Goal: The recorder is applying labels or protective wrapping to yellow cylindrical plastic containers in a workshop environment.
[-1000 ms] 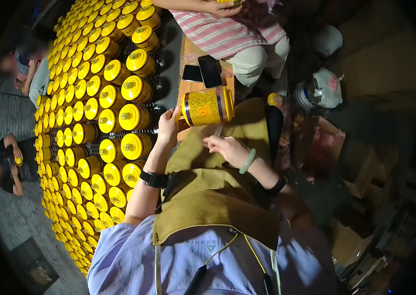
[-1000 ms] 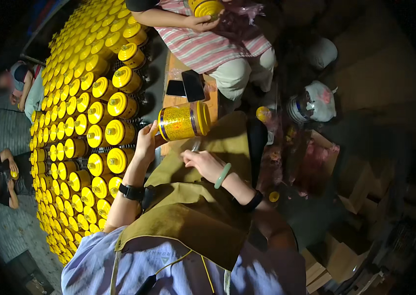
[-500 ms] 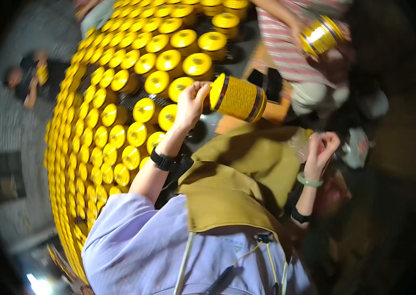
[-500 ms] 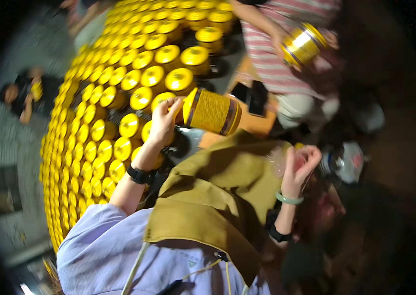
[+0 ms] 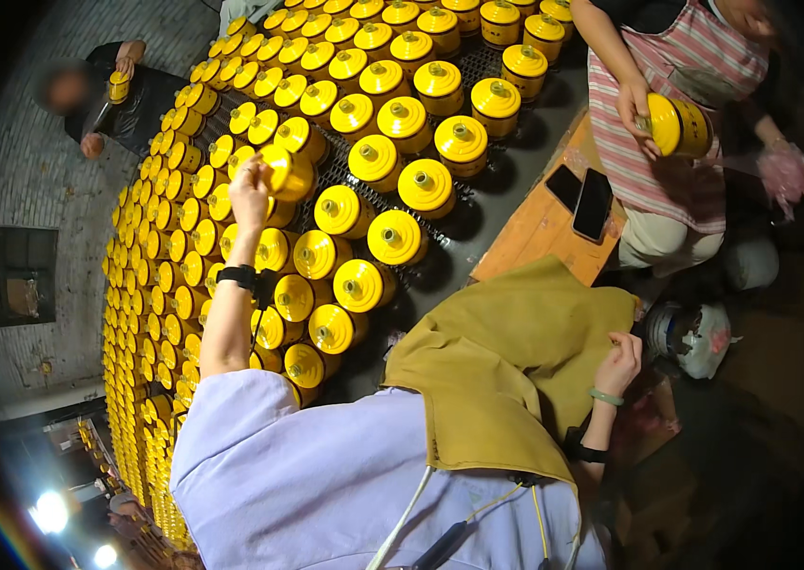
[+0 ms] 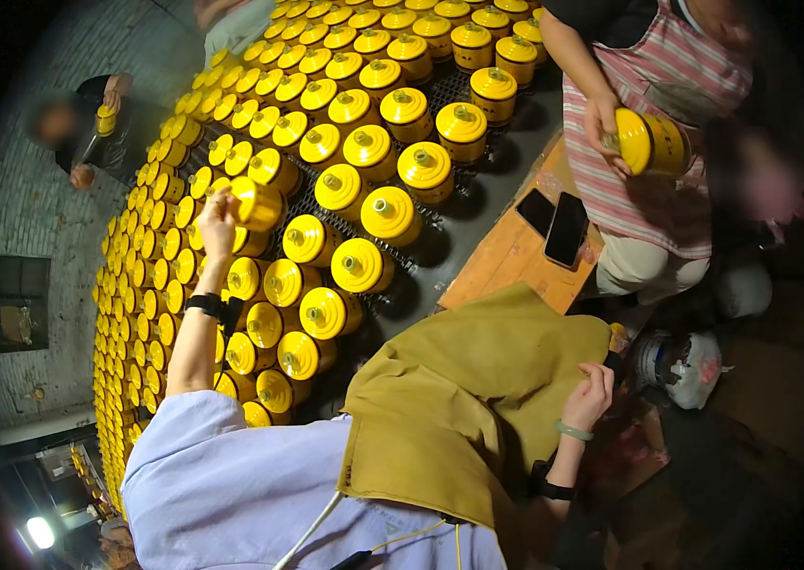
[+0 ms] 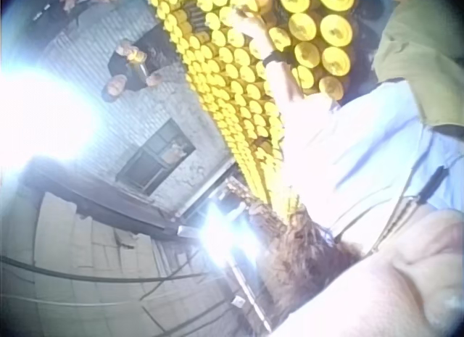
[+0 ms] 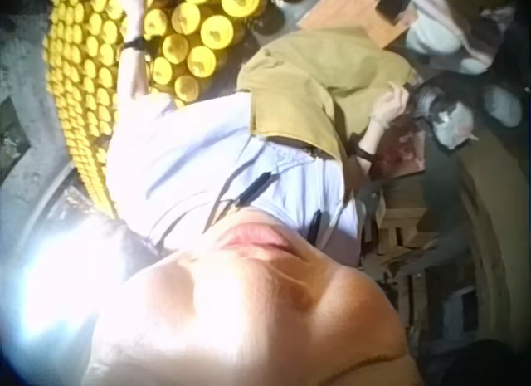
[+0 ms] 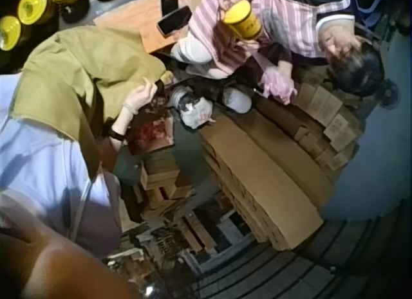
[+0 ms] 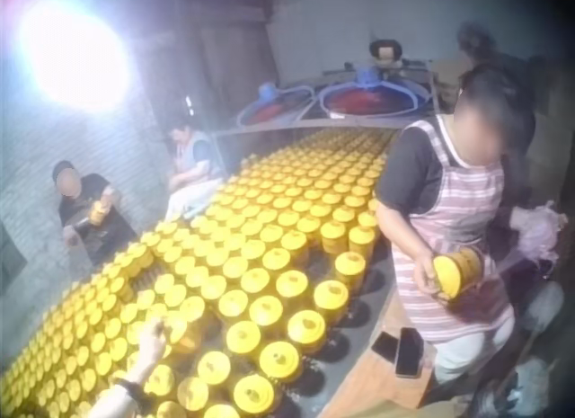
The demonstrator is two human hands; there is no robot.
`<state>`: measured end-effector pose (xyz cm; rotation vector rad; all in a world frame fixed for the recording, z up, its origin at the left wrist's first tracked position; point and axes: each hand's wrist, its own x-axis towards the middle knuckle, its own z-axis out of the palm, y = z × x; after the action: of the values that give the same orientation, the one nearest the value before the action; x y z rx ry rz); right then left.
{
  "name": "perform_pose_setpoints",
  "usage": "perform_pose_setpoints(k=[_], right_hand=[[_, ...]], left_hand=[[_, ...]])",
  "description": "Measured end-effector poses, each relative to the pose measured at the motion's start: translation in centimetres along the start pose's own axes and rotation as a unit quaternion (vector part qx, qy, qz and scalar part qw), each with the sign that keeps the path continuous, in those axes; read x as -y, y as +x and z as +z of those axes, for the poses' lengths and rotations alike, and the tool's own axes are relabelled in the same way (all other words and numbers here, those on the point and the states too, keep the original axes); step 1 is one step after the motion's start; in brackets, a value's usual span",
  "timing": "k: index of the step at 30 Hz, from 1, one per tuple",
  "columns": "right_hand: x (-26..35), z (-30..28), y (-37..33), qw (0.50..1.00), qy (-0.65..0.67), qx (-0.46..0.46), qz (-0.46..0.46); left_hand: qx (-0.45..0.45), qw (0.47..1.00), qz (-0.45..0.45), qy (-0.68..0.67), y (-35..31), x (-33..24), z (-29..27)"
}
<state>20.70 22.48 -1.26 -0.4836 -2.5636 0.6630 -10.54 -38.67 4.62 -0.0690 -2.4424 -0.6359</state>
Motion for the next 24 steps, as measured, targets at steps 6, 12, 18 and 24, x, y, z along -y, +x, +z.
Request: perform_pose_setpoints(k=[6,12,18,24], right_hand=[[1.4,-1.1,1.0,0.998,0.03,-0.002,0.057],[3.0,-0.7,0.4,0.991,-0.016,0.012,0.129],[3.7,0.9,-0.1,0.983,0.033,0.063,0.17],[3.7,-1.1,-1.7,0.977,0.047,0.046,0.205]], left_hand=[[0.108,0.992,0.036,0.053,-4.0,0.7,2.5],[0.012,0.982,0.087,0.165,-0.3,-0.2,1.1],[0.088,0.984,0.025,0.151,7.5,4.5,6.9],[0.21,0.966,-0.05,0.143,10.1,10.4,11.3]])
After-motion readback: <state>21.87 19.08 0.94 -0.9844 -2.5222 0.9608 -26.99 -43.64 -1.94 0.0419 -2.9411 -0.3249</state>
